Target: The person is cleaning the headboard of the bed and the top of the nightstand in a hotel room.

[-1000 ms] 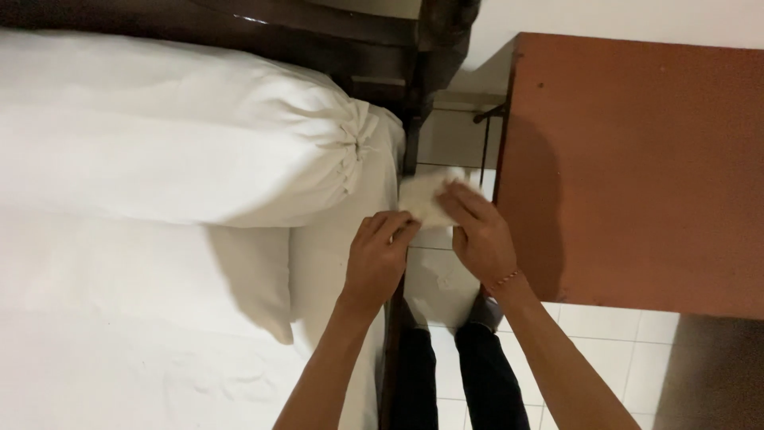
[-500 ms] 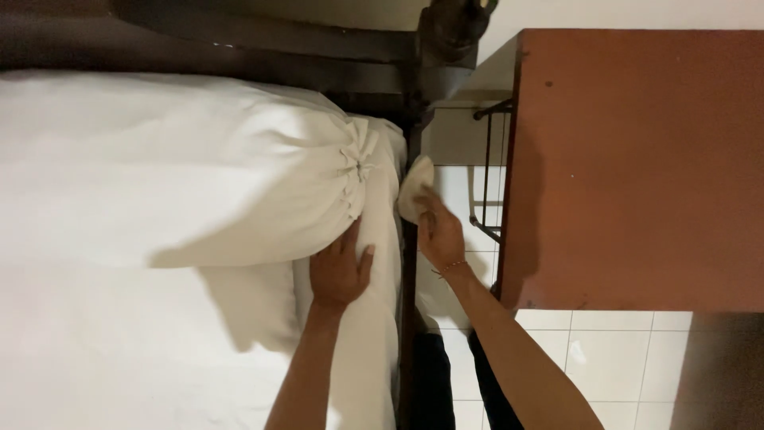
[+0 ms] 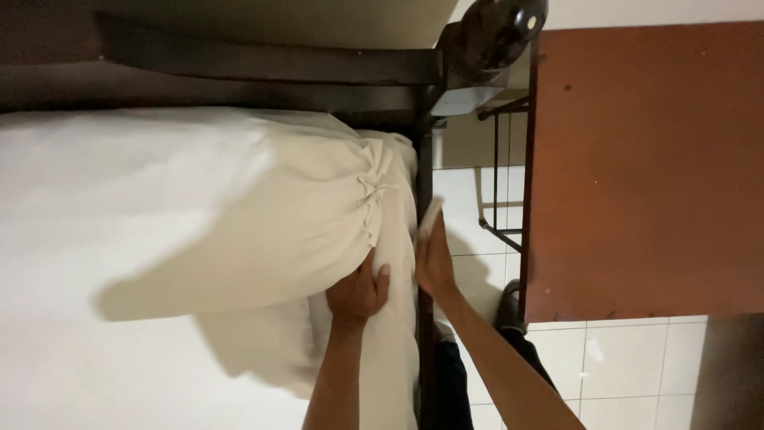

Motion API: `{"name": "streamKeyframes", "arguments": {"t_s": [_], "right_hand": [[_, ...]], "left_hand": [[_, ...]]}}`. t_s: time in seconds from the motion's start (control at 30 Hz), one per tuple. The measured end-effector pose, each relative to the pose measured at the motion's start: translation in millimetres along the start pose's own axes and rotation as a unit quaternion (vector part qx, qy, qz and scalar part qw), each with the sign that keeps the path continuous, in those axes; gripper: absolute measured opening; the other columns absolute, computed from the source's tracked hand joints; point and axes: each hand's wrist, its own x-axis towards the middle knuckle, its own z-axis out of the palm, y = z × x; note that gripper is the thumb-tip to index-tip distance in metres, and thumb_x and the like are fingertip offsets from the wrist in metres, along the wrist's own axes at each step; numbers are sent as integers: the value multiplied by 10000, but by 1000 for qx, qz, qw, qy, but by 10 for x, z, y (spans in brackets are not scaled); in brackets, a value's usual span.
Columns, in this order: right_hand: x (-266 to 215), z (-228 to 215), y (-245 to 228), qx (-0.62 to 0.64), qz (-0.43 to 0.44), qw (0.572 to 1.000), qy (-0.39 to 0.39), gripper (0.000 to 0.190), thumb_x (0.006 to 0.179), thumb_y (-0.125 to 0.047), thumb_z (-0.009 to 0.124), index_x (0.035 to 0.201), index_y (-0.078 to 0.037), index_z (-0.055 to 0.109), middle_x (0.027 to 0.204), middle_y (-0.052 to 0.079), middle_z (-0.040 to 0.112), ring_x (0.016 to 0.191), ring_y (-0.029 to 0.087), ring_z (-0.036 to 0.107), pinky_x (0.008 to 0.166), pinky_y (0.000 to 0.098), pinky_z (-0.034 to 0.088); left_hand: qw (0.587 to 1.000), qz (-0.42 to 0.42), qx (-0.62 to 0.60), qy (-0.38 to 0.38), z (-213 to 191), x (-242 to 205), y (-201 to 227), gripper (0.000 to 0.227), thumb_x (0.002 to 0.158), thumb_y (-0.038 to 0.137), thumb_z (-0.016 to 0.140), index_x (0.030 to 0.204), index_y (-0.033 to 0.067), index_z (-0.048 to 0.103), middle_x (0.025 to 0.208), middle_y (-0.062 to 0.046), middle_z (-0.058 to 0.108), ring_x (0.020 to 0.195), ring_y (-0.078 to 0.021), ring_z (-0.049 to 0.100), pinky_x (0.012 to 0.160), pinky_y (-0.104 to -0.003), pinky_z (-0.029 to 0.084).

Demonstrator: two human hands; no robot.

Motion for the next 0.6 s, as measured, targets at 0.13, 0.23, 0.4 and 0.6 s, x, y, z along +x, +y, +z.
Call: {"name": "streamKeyframes", "arguments": {"t_s": [0.13,0.23,0.4,0.6], "right_hand": [[-199,-50,23,62,67,996,-24,628,1108,-225,300,1624,66,93,1676,303,222,1548,423,263,1232,444,253],[173,71,308,56,97,993,-22,644,1092,-267,331,1615,58,144,1620,291,343,1494,390,383,1213,415,327],[1137,7,-21,59,48,996,38,634,1092,-221,425,1627,-2,166,1641,276,317,1506,416,367,1211,424,332],[450,29,221,121,11,991,55,575,1126,-219,367,1635,-24,183,1711,228,244,1575,382,283,1271,431,258]], "left_hand": [[1000,-4,-14,-26,5,16,8,541,990,358,549,1387,-3,620,1396,-244,629,1308,-428,585,1157,-512,398],[1000,0,-18,-12,107,-51,-47,503,1009,366,542,1361,15,621,1398,-237,623,1312,-424,578,1173,-513,401],[1000,0,-8,-14,133,7,-7,550,992,349,517,1407,-2,602,1447,-236,593,1353,-432,542,1176,-520,375],[1000,30,3,0,272,-24,-6,540,1048,339,458,1449,-9,556,1471,-233,580,1381,-437,528,1205,-550,340]]}}
